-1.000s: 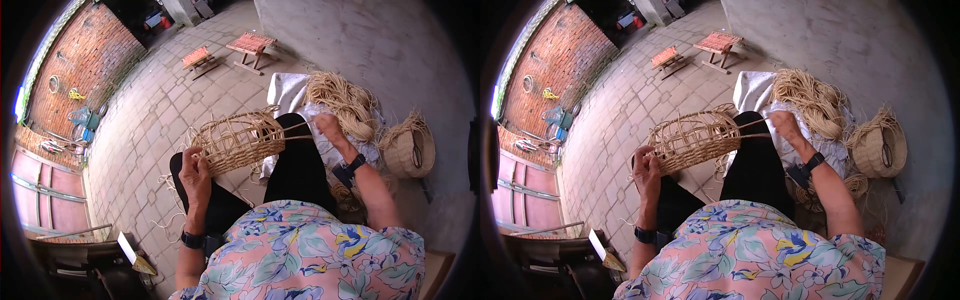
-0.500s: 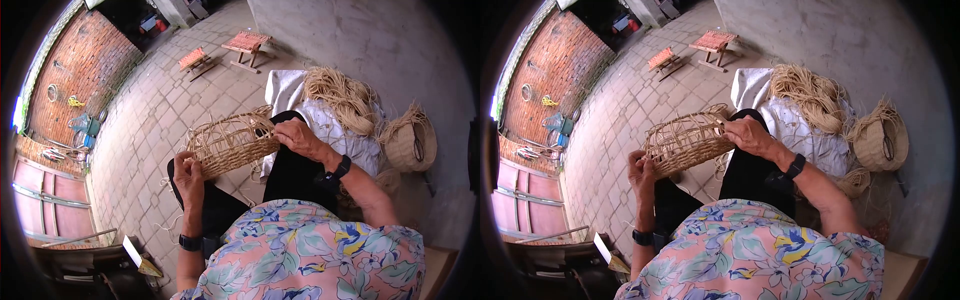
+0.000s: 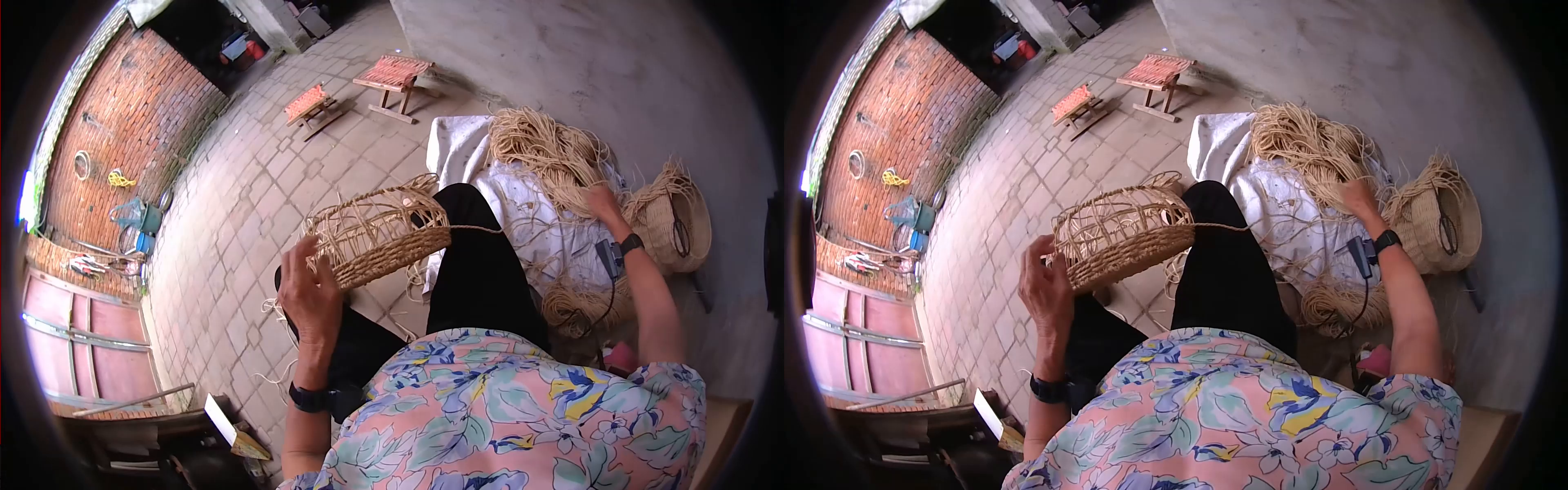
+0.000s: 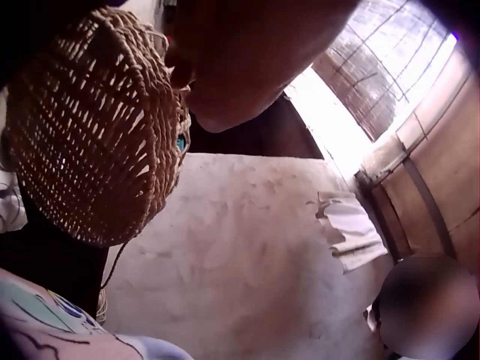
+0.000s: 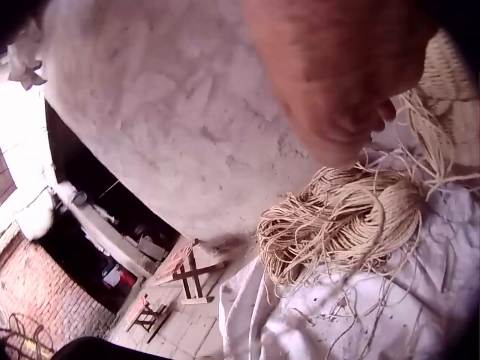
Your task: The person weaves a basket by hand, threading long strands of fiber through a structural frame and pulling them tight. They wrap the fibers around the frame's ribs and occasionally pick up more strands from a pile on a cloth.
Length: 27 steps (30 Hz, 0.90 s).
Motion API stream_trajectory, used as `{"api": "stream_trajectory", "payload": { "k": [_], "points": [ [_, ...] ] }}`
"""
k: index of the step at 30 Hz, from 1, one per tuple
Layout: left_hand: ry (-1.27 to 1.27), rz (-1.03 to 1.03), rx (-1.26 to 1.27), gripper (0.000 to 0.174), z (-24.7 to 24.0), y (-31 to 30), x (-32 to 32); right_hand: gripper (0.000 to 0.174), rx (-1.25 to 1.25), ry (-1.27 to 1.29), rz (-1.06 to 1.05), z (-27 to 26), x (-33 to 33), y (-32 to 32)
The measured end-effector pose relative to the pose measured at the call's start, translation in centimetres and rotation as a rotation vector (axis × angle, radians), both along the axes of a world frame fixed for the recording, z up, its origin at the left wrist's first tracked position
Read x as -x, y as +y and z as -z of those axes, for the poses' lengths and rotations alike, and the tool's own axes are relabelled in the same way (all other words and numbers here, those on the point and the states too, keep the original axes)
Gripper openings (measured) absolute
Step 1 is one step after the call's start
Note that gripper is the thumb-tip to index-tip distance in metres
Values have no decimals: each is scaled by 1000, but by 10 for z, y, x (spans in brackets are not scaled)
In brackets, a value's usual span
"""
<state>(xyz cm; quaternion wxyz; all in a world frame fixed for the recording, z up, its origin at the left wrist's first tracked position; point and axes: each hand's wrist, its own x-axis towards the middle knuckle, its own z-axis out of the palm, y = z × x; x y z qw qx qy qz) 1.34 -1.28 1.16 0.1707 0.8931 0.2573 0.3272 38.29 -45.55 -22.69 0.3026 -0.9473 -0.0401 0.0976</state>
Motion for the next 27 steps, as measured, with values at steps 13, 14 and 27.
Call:
{"api": "stream_trajectory", "payload": {
  "k": [13, 14, 27],
  "points": [
    [436, 673, 121, 39, 15, -49, -97, 27, -1425, 1013, -207, -94, 175, 237],
    [436, 673, 119, 39, 13, -48, -99, 22, -1493, 940, -211, -95, 174, 239],
    [-28, 308, 1083, 26, 25, 10, -27, 23, -1415, 706, -467, -140, 187, 299]
  ]
}}
